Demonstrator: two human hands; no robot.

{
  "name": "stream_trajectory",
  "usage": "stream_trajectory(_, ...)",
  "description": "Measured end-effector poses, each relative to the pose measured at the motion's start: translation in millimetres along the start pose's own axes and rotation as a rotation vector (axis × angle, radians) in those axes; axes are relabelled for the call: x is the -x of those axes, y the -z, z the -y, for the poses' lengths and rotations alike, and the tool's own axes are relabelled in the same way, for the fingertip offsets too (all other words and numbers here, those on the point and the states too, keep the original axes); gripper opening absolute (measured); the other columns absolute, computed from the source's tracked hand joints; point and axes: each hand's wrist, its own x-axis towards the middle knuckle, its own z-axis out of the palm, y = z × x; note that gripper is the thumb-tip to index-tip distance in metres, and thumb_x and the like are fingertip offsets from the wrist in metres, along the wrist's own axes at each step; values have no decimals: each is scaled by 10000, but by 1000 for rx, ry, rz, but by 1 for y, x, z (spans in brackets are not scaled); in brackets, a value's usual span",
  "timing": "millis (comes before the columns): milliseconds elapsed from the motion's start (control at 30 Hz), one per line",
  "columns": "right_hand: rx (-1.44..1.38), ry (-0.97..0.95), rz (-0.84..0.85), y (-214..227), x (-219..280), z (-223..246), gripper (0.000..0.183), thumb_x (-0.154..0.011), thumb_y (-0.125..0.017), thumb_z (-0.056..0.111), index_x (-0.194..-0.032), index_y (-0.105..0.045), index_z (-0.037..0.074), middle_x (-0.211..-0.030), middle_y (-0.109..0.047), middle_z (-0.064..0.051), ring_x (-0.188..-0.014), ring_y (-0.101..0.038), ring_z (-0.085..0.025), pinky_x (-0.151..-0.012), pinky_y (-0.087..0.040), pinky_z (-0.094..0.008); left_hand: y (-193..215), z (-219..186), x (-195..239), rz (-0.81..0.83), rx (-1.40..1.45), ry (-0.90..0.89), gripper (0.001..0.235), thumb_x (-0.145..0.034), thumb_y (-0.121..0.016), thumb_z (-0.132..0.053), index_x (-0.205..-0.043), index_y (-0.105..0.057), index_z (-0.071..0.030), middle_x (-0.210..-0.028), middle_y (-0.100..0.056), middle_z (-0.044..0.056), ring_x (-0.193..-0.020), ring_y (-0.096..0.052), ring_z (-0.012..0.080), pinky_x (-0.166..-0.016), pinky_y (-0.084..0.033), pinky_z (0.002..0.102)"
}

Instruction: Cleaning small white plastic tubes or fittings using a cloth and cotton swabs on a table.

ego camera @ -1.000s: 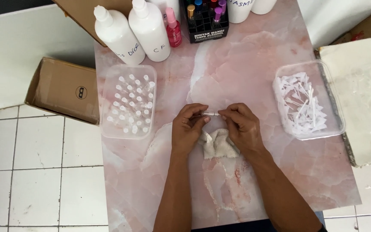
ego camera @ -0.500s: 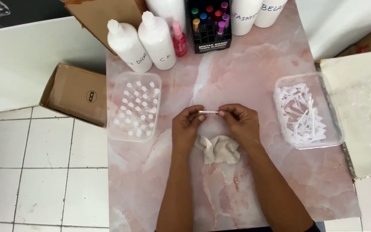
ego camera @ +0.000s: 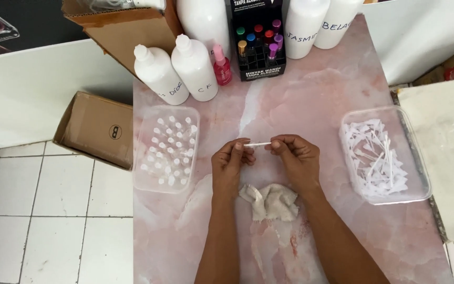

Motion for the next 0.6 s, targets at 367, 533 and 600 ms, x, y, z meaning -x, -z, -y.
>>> stream_trajectory(367, 113, 33, 123, -2, -4, -1, 69, -927, -785, 82, -938, -800, 15, -791, -735, -90, -760, -621, -117, -736, -537, -281, 1, -14, 3, 37, 151, -98, 271, -992, -571, 26, -1240, -672, 73, -1176, -699, 220, -1036, -690, 228, -932, -606, 356)
stream_trajectory(533, 215, 138, 146, -6, -1, -2, 56, -932, -776, 75, -941, -810, 31, -826, -738, -108, -795, -650, -146, -756, -546, -313, 3, -10, 1, 102, 175, -152, 274, -959, -625, 50, -1228, -673, 71, -1254, -674, 224, -1141, -668, 262, -991, -584, 388)
stream_trajectory(600, 234, 223, 188, -7, -1, -9, 55, -922, -783, 83, -950, -817, 51, -845, -733, -99, -816, -672, -162, -766, -556, -326, 6, -6, 0, 86, 121, -164, 286, -919, -651, 97, -1202, -685, 82, -1237, -675, 211, -1127, -682, 271, -968, -598, 377)
